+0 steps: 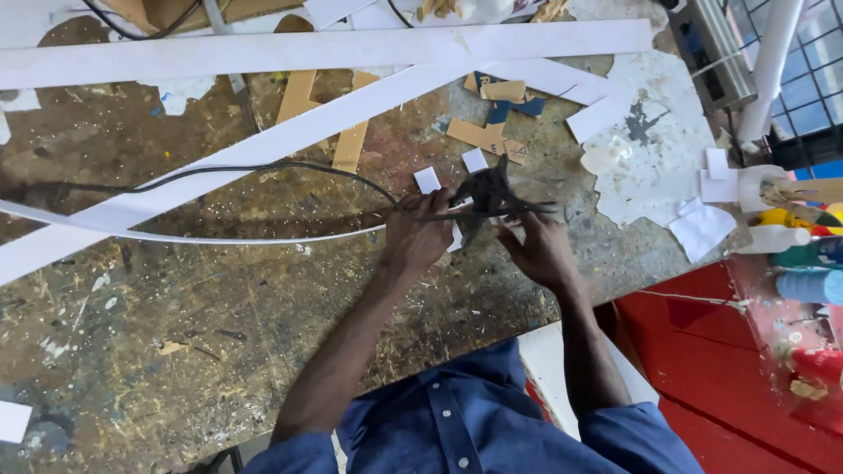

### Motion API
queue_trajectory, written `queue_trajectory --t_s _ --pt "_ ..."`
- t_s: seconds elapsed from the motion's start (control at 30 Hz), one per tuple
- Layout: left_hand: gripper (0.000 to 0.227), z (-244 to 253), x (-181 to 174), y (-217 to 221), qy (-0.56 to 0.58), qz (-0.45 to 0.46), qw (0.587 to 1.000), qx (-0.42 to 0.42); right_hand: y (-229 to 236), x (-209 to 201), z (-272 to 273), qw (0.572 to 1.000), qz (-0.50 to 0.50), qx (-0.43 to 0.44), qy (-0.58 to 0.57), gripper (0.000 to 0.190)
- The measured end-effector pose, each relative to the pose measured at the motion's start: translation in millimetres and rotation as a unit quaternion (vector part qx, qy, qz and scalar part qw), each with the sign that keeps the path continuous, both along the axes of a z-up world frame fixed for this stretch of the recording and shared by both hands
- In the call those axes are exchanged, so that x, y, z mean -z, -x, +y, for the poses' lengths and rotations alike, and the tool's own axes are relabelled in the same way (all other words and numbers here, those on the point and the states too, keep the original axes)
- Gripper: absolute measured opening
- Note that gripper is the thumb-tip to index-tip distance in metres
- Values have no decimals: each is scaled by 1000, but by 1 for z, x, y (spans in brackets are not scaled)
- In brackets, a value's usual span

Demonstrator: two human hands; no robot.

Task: The person assembles a white letter H on a workbench using a hot glue gun. They apply glue to the edges of the letter components and press them together to form the shape. The person also uses a small bottle to apply liquid adhesive to the joints. The workspace is cluttered with white strips and cardboard pieces.

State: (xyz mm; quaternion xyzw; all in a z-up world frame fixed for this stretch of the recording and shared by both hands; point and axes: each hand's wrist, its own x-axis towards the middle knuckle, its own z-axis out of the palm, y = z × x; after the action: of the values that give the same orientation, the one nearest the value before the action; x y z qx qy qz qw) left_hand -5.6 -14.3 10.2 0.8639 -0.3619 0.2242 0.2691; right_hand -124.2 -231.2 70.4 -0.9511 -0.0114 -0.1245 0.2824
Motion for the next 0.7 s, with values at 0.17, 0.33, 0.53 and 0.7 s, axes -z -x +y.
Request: queue_trajectory --t_s 0.17,0.33,0.53,0.7 --pt "24 -2 -4 -3 -36 7 999 32 27 21 18 997 -20 43 -55 45" --pt "23 6 19 -28 -93 82 988 95 37 30 32 994 -14 78 -70 49" --pt "19 10 14 -37 -126 102 980 119 37 -6 38 996 -13 67 -57 50" --pt "22 11 4 -34 -122 112 977 134 9 -80 47 988 -103 -10 -111 69"
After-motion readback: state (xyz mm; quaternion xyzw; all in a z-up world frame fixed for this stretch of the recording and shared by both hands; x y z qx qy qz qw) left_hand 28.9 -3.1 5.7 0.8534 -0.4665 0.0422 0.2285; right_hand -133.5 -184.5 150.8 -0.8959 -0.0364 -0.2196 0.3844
